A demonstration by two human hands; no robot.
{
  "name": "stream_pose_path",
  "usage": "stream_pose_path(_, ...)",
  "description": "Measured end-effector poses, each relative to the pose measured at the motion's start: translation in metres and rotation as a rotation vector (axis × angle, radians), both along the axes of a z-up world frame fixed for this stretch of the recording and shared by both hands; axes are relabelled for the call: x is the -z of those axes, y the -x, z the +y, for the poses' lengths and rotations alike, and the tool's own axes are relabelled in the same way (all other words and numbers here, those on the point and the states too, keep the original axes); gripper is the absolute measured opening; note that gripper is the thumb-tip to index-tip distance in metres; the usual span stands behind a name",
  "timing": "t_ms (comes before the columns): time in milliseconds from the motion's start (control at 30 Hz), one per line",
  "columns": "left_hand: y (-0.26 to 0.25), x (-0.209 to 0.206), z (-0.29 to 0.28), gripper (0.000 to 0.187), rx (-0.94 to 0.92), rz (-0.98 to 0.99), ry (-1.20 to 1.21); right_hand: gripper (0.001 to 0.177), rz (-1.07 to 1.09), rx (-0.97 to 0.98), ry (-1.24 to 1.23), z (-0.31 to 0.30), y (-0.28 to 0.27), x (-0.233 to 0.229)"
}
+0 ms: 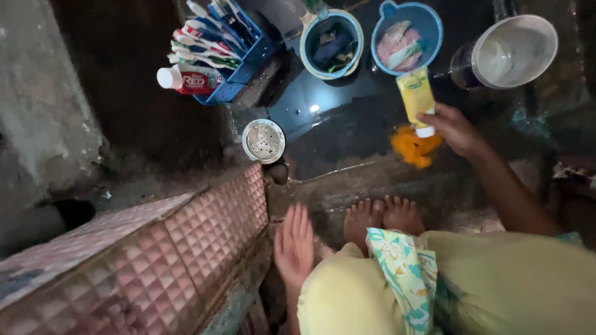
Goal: The person cleans and organizes toiletries including toothpaste tubes, toothbrushes, and cups by hand and with a sponge at a floor-level wash area.
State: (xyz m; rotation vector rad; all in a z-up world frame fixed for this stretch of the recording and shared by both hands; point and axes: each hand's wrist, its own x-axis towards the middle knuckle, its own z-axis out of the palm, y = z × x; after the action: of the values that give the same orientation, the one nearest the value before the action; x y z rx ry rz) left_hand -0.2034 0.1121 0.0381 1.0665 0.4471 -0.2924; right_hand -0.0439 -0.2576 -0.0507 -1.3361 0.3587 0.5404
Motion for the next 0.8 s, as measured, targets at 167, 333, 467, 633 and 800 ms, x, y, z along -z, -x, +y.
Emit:
stream_pose_path(167,-0.1,-0.03,0.011,0.071,-0.295,-0.163,0.817,0.027,0.034,-0.083,-0.032,0.013,0.001,-0.007)
stream_pose_path(333,-0.154,-0.049,-0.012,0.074,-0.14,-0.218,0.89,0.028,0.055,-0.065,-0.079,0.023,0.003,-0.007)
stream_pose_path(467,-0.169,-0.057,-0.025,0.08,-0.12,-0.166,0.913,0.03,0.059,-0.05,-0.135,0.035,0.005,-0.012)
stream_pose_path(633,-0.174,-0.064,-0.033,0.084,-0.049,-0.162,0.929,0.032,0.099,-0.052,-0.175,0.048,0.004,-0.022)
stream_pose_path(800,-0.174,-0.053,-0.033,0.087,0.012,-0.161,0.927,0.04,0.136,0.0,-0.388,0.062,0.002,-0.035)
